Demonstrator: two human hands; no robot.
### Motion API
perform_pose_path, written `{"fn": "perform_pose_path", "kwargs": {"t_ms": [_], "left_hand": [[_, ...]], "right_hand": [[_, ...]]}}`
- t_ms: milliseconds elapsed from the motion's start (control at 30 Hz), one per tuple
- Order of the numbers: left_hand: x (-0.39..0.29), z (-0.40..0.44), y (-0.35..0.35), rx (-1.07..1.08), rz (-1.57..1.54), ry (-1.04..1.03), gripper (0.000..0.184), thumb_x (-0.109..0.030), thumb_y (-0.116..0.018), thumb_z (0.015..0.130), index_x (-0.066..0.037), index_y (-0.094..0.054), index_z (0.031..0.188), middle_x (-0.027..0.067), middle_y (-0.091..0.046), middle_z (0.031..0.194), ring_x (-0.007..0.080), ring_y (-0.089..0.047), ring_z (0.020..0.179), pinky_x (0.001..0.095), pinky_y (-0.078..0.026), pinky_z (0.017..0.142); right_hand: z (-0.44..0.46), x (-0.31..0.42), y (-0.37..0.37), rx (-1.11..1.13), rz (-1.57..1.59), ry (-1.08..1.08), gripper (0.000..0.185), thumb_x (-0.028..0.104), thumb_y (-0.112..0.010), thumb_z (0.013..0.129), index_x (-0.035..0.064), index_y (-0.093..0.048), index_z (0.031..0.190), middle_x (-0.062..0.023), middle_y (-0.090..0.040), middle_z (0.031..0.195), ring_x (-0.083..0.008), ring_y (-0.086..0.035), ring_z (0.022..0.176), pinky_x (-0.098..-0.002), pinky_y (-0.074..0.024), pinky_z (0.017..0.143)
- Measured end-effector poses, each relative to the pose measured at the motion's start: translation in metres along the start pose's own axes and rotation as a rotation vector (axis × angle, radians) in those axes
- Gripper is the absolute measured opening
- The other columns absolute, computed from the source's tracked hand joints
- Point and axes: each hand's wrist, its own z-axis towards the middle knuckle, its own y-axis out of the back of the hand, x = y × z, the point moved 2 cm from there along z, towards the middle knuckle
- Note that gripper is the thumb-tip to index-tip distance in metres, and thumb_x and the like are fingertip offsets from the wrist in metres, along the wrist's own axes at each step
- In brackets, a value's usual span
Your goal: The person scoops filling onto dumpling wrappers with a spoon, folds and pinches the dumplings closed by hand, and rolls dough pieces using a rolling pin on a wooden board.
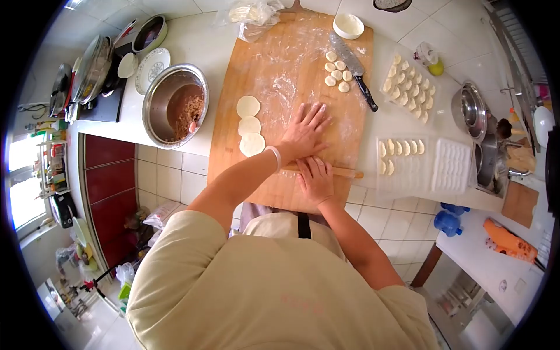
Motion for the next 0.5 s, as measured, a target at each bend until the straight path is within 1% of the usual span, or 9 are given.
{"fn": "perform_pose_path", "kwargs": {"t_ms": [67, 100, 167, 200, 267, 300, 367, 433, 500], "left_hand": [[-0.003, 0.000, 0.001, 0.057, -0.044, 0.031, 0.060, -0.049, -0.055, 0.088, -0.010, -0.050, 0.133, 0.0161, -0.029, 0.152, 0.0294, -0.018, 0.144, 0.0554, -0.011, 0.115], [0.001, 0.000, -0.003, 0.060, -0.041, 0.034, 0.060, -0.049, -0.055, 0.088, -0.010, -0.050, 0.133, 0.0161, -0.029, 0.152, 0.0294, -0.018, 0.144, 0.0554, -0.011, 0.115], [0.017, 0.005, -0.017, 0.019, -0.179, 0.081, 0.050, -0.041, -0.057, 0.089, -0.010, -0.054, 0.129, 0.0154, -0.042, 0.144, 0.0270, -0.036, 0.136, 0.0508, -0.027, 0.111], [0.026, 0.008, -0.008, 0.023, -0.178, 0.079, 0.050, -0.041, -0.057, 0.089, -0.010, -0.054, 0.129, 0.0154, -0.042, 0.144, 0.0270, -0.036, 0.136, 0.0508, -0.027, 0.111], [0.054, 0.005, 0.015, 0.169, -1.216, 0.745, 0.037, -0.031, -0.061, 0.086, -0.011, -0.061, 0.117, 0.0133, -0.057, 0.126, 0.0287, -0.054, 0.117, 0.0438, -0.045, 0.097], [0.055, -0.003, 0.015, 0.168, -1.215, 0.746, 0.037, -0.031, -0.061, 0.086, -0.011, -0.061, 0.117, 0.0133, -0.057, 0.126, 0.0287, -0.054, 0.117, 0.0438, -0.045, 0.097], [0.052, -0.017, 0.013, 0.296, -0.367, 0.426, 0.027, -0.021, -0.064, 0.081, -0.008, -0.063, 0.104, 0.0116, -0.064, 0.107, 0.0328, -0.061, 0.099, 0.0405, -0.051, 0.081], [0.041, -0.007, 0.022, 0.339, -0.308, 0.442, 0.024, -0.019, -0.065, 0.079, -0.007, -0.064, 0.100, 0.0130, -0.065, 0.104, 0.0332, -0.061, 0.100, 0.0402, -0.051, 0.083], [0.035, 0.005, 0.016, 0.415, -0.212, 0.481, 0.023, -0.018, -0.066, 0.077, -0.008, -0.066, 0.098, 0.0142, -0.066, 0.104, 0.0329, -0.062, 0.102, 0.0406, -0.051, 0.085]], "right_hand": [[-0.003, -0.002, 0.000, 0.010, 0.024, -0.018, 0.044, 0.024, -0.060, 0.084, 0.0131, -0.055, 0.127, -0.0100, -0.053, 0.125, -0.0267, -0.049, 0.117, -0.0462, -0.0333, 0.099], [-0.003, -0.002, -0.001, 0.015, 0.052, -0.029, 0.043, 0.023, -0.061, 0.084, 0.0133, -0.056, 0.126, -0.0103, -0.053, 0.122, -0.0266, -0.049, 0.115, -0.0457, -0.0340, 0.099], [-0.002, -0.009, 0.005, 0.060, 0.064, -0.053, 0.044, 0.022, -0.061, 0.084, 0.0125, -0.055, 0.127, -0.0114, -0.053, 0.125, -0.0291, -0.048, 0.117, -0.0470, -0.0339, 0.099], [-0.001, -0.012, 0.007, 0.108, 0.074, -0.080, 0.046, 0.021, -0.062, 0.083, 0.0117, -0.054, 0.128, -0.0124, -0.052, 0.127, -0.0317, -0.046, 0.119, -0.0483, -0.0338, 0.099], [0.006, -0.016, 0.011, 0.044, 0.011, -0.107, 0.045, 0.023, -0.060, 0.086, 0.0131, -0.053, 0.129, -0.0145, -0.050, 0.130, -0.0319, -0.043, 0.124, -0.0508, -0.0312, 0.103], [0.012, -0.018, 0.014, -0.015, -0.053, -0.130, 0.044, 0.025, -0.058, 0.088, 0.0145, -0.052, 0.130, -0.0166, -0.048, 0.133, -0.0322, -0.039, 0.130, -0.0533, -0.0286, 0.106], [0.039, -0.018, 0.017, 0.023, -0.131, -0.163, 0.045, 0.028, -0.055, 0.090, 0.0133, -0.051, 0.132, -0.0176, -0.045, 0.137, -0.0327, -0.035, 0.133, -0.0565, -0.0248, 0.108], [0.069, -0.029, 0.006, 0.068, -0.206, -0.197, 0.046, 0.032, -0.052, 0.092, 0.0121, -0.049, 0.134, -0.0186, -0.041, 0.141, -0.0333, -0.032, 0.137, -0.0597, -0.0211, 0.109], [0.098, -0.049, -0.007, -0.042, -0.271, -0.236, 0.050, 0.035, -0.046, 0.095, 0.0084, -0.046, 0.137, -0.0177, -0.034, 0.148, -0.0316, -0.028, 0.140, -0.0596, -0.0192, 0.111]]}}
